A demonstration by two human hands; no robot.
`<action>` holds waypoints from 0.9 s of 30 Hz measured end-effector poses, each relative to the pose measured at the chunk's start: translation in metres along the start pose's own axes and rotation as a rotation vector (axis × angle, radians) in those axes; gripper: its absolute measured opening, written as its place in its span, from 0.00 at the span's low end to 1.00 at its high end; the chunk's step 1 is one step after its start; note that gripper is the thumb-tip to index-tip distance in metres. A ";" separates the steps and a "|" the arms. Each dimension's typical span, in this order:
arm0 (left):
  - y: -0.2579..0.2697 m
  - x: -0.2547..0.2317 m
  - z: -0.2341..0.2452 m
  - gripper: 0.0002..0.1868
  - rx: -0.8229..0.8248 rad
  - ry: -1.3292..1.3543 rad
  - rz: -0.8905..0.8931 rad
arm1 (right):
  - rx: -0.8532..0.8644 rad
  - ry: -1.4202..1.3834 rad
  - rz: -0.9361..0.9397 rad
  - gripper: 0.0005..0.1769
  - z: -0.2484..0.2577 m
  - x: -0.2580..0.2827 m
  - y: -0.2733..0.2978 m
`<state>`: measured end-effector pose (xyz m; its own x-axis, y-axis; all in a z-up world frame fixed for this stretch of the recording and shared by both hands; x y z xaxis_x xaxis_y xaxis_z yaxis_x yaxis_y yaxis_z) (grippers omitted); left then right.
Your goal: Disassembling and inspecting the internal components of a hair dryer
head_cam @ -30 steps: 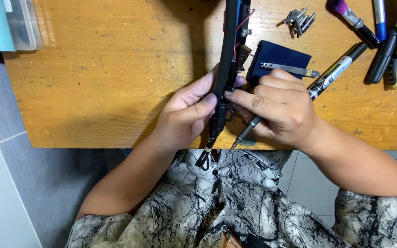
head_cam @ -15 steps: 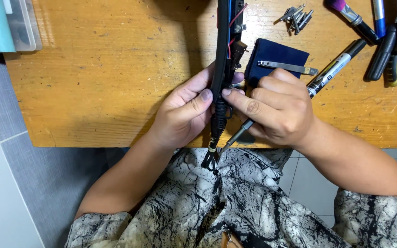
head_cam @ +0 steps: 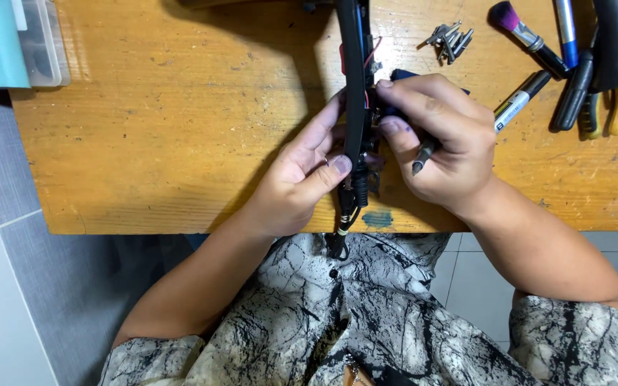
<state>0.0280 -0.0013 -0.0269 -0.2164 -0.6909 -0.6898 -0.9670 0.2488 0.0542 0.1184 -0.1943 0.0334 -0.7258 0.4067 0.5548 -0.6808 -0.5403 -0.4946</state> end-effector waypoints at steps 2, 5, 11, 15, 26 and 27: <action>0.000 0.000 -0.002 0.44 0.016 0.045 -0.017 | 0.082 -0.010 -0.006 0.15 -0.001 -0.001 0.000; 0.003 0.003 -0.001 0.47 0.013 0.034 0.006 | 0.122 -0.062 -0.085 0.16 -0.005 -0.002 0.001; 0.006 -0.001 -0.004 0.45 0.002 -0.043 -0.013 | 0.243 -0.047 -0.075 0.16 -0.001 0.003 -0.009; 0.007 -0.009 -0.009 0.46 -0.037 -0.136 0.024 | 0.244 -0.059 -0.071 0.17 -0.004 -0.001 -0.006; 0.001 -0.012 -0.006 0.47 -0.131 -0.081 -0.021 | 0.182 -0.110 -0.041 0.16 -0.008 -0.001 -0.001; -0.003 -0.012 -0.003 0.47 -0.129 -0.082 -0.021 | 0.180 -0.109 -0.040 0.16 -0.008 -0.001 -0.002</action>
<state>0.0331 0.0040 -0.0162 -0.1895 -0.6357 -0.7483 -0.9816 0.1423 0.1277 0.1198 -0.1877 0.0279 -0.6769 0.3541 0.6453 -0.6732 -0.6523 -0.3482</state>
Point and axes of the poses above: each hand's wrist, its own y-axis away from the middle knuckle, its own z-axis out of the back of the hand, x = y × z, the point moved 3 cm from there along -y, towards the middle knuckle, and after that the axes turned 14 degrees about y, right-handed, at the moved point
